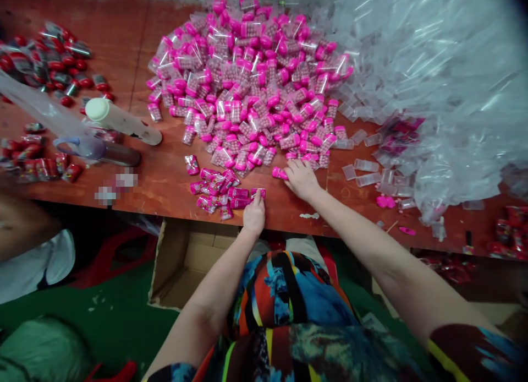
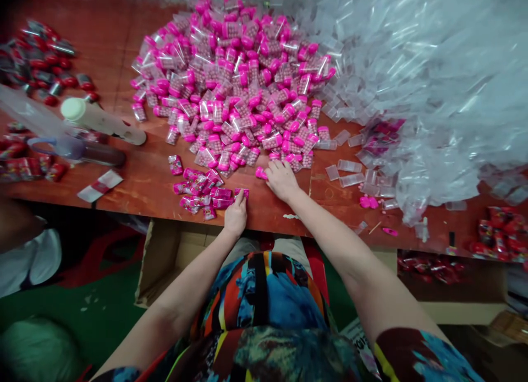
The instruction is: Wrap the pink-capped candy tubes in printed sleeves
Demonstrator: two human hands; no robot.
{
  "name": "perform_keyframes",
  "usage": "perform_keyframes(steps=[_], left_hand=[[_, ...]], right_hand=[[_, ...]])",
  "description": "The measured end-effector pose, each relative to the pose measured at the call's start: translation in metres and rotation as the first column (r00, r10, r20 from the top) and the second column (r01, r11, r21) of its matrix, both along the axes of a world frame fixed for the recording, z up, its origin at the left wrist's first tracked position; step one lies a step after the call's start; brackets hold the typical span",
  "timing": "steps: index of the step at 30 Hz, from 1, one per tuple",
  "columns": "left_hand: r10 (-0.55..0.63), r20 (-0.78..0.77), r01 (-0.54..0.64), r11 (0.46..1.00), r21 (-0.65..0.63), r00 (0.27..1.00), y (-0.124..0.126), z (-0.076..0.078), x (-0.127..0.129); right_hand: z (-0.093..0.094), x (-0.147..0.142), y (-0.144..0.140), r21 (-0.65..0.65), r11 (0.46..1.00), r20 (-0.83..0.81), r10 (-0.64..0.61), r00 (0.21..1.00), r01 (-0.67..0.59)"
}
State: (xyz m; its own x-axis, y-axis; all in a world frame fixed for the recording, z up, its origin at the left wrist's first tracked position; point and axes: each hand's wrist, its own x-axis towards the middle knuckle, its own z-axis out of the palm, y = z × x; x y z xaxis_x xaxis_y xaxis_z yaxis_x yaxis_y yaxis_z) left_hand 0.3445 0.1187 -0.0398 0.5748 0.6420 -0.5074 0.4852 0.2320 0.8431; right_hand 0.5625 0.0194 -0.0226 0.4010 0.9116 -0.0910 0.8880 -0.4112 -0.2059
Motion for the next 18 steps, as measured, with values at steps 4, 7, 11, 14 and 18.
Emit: perform_keyframes(steps=[4, 7, 11, 14, 18], left_hand=[[-0.065, -0.036, 0.066, 0.997, 0.043, 0.997, -0.008, -0.004, 0.000], [-0.117, -0.056, 0.120, 0.991, 0.057, 0.992, -0.021, -0.003, 0.002], [-0.142, -0.060, 0.147, 0.986, 0.080, 0.988, -0.037, 0.008, 0.011], [-0.142, 0.004, 0.141, 0.985, 0.100, 0.990, -0.044, 0.020, 0.019], [-0.137, 0.160, 0.118, 0.985, 0.126, 0.978, -0.051, 0.035, 0.023]], right_hand=[[-0.007, -0.040, -0.030, 0.111, 0.880, -0.316, -0.410, 0.856, 0.463], [-0.011, -0.073, -0.051, 0.032, 0.614, -0.684, -0.562, 0.465, 0.789], [-0.012, -0.105, -0.069, -0.092, 0.454, -0.849, -0.501, 0.169, 0.886], [-0.011, -0.112, -0.068, -0.100, 0.428, -0.893, -0.438, 0.109, 0.898], [-0.006, -0.108, -0.058, -0.071, 0.433, -0.955, -0.289, 0.063, 0.898]])
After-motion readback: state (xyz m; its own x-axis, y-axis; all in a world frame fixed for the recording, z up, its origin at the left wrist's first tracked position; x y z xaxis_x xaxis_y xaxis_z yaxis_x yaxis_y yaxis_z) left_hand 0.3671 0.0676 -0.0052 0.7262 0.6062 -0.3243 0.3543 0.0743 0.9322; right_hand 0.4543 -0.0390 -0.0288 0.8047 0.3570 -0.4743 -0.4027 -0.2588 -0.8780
